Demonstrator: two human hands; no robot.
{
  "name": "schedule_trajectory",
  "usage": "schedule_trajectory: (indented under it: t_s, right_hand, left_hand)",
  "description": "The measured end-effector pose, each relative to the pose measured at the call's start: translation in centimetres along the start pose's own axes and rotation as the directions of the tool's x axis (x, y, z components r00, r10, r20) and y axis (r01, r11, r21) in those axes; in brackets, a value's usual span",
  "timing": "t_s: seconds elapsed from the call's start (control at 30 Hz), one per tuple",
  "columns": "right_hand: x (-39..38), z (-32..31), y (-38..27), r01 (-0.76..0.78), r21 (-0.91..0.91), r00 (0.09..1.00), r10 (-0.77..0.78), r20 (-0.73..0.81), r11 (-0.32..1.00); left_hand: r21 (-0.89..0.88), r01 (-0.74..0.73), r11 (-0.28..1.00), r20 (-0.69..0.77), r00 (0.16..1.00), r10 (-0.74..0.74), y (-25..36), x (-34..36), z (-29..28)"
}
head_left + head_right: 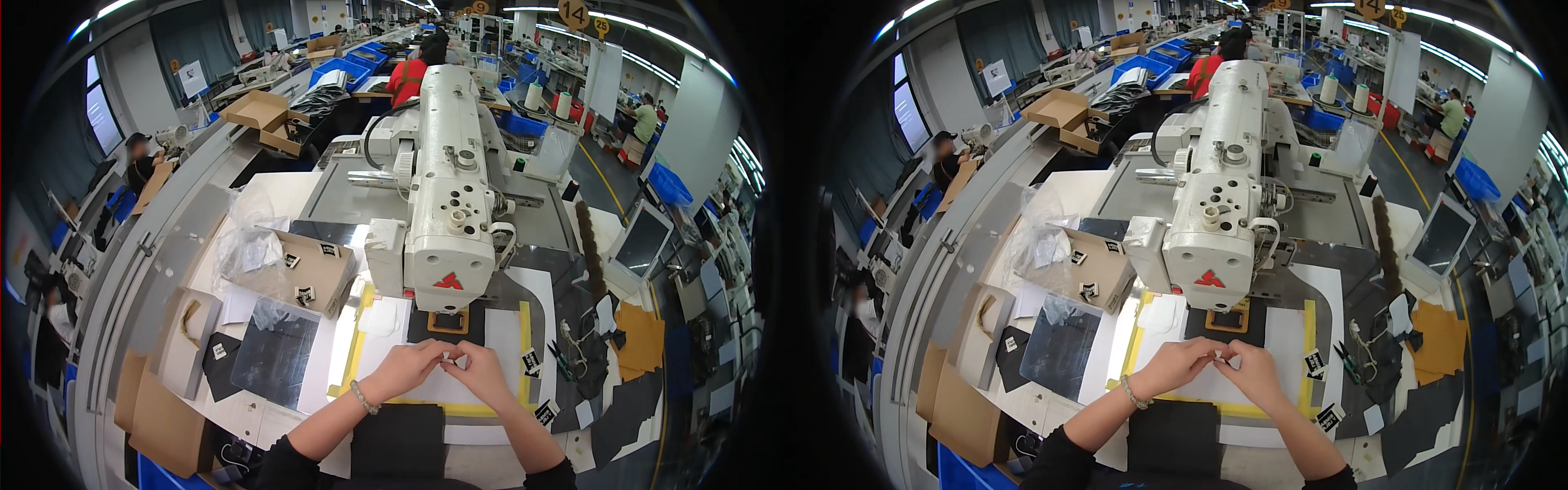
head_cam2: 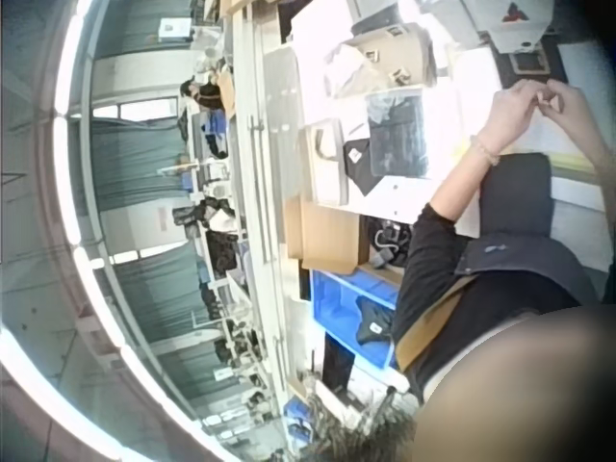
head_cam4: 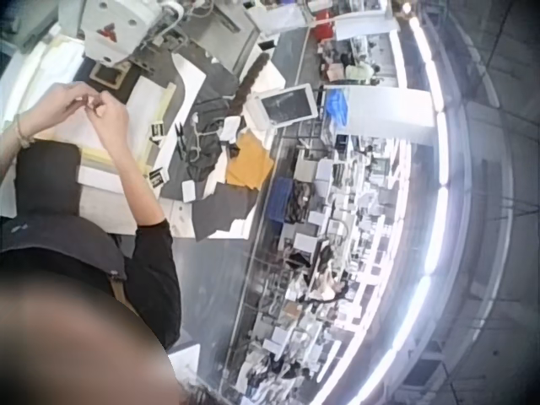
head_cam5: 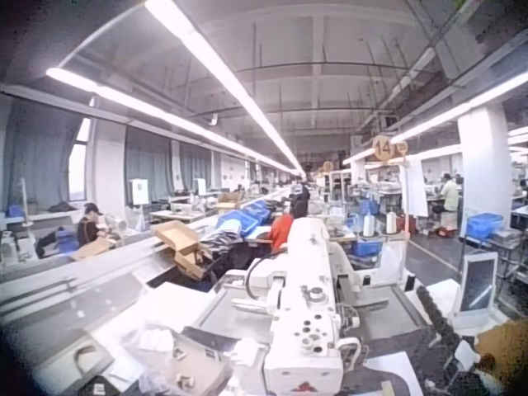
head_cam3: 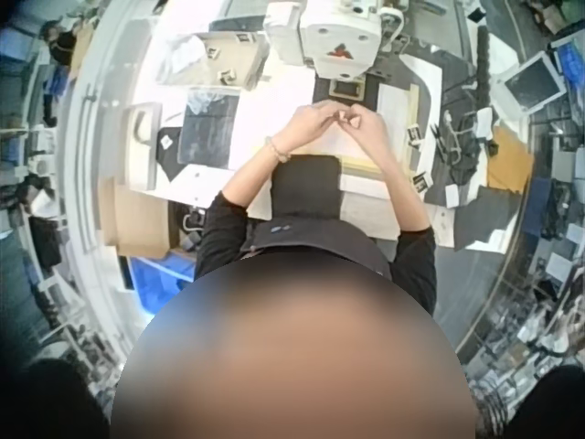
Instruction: Sewing small leather identification labels onto larger material pieces using an industrial sewing machine.
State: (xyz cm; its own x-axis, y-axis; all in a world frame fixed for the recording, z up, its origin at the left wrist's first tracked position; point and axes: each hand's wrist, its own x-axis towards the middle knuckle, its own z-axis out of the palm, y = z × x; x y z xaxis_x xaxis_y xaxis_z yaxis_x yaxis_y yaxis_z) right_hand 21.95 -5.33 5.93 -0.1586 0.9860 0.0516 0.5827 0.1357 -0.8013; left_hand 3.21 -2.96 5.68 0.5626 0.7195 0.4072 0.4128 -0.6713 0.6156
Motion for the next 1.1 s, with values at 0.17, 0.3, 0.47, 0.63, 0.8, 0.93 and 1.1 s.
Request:
schedule_trajectory:
  t_s: [0.17,0.3,0.47,0.63,0.8,0.93,1.1]
  right_hand:
    - [1.5,-0.2,0.6,-0.091,0.078,0.995,0.088,0.039,0.993]
    - [3.1,0.7,3.4,-0.077,0.499,0.997,0.064,0.044,0.863]
    - [4.2,0.6,3.7,0.195,0.182,0.980,-0.187,-0.062,0.964]
    - [4.9,0.6,5.3,0.314,-0.046,0.943,-0.318,-0.097,0.948]
    - [5.3,0.7,5.1,0.333,-0.188,0.931,-0.354,-0.091,0.924]
    - [5.6,0.9,5.5,0.331,-0.247,0.925,-0.366,-0.108,0.911]
    - [6.0,0.9,6.0,0.338,-0.315,0.918,-0.385,-0.100,0.887]
  left_hand:
    - [-0.307,0.227,0.924,0.011,0.972,-0.235,-1.5,0.4,-0.5]
    - [-0.376,0.231,0.898,-0.012,0.967,-0.254,-3.6,1.1,-0.1]
    - [-0.336,0.271,0.902,-0.013,0.956,-0.292,-4.9,1.7,0.5]
    - [0.074,0.050,0.996,-0.022,0.999,-0.049,-5.2,1.6,1.2]
    - [0.324,-0.075,0.943,0.062,0.996,0.058,-5.5,1.1,1.4]
    - [0.453,-0.160,0.877,0.102,0.987,0.127,-5.6,1.1,1.6]
    - [0.478,-0.185,0.859,0.115,0.982,0.148,-5.5,1.3,1.8]
